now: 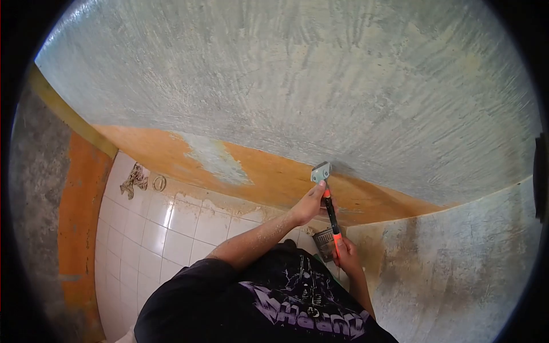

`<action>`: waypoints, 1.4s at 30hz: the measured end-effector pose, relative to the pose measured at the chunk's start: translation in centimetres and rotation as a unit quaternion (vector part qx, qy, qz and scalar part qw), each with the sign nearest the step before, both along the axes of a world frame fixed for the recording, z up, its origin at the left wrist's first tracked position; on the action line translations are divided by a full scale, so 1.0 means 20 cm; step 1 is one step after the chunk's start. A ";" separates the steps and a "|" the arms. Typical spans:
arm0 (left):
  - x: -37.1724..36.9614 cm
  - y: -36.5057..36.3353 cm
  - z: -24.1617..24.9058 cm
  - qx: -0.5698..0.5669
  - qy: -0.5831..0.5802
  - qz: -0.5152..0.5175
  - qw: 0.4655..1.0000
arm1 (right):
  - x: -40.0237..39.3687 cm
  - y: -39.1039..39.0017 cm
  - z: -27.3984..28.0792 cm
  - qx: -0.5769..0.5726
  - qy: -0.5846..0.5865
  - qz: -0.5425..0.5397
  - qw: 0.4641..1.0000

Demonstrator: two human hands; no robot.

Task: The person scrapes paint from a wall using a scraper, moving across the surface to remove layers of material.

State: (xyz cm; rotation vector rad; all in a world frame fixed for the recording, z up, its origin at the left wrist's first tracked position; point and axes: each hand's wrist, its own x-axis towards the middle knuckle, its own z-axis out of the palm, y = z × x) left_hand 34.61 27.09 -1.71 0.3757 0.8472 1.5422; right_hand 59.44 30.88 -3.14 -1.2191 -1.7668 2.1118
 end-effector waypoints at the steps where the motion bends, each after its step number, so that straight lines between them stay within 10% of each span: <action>1: 0.02 0.02 0.01 -0.009 0.004 0.020 1.000 | 0.00 0.03 -0.01 0.040 -0.013 0.001 0.999; 9: 0.09 0.10 -0.01 -0.041 0.034 0.099 0.994 | -0.01 0.21 -0.02 0.271 -0.078 0.043 0.959; 42: -0.28 -0.14 0.05 -0.080 0.145 0.043 0.985 | -0.33 -0.05 -0.08 0.361 0.002 0.014 0.932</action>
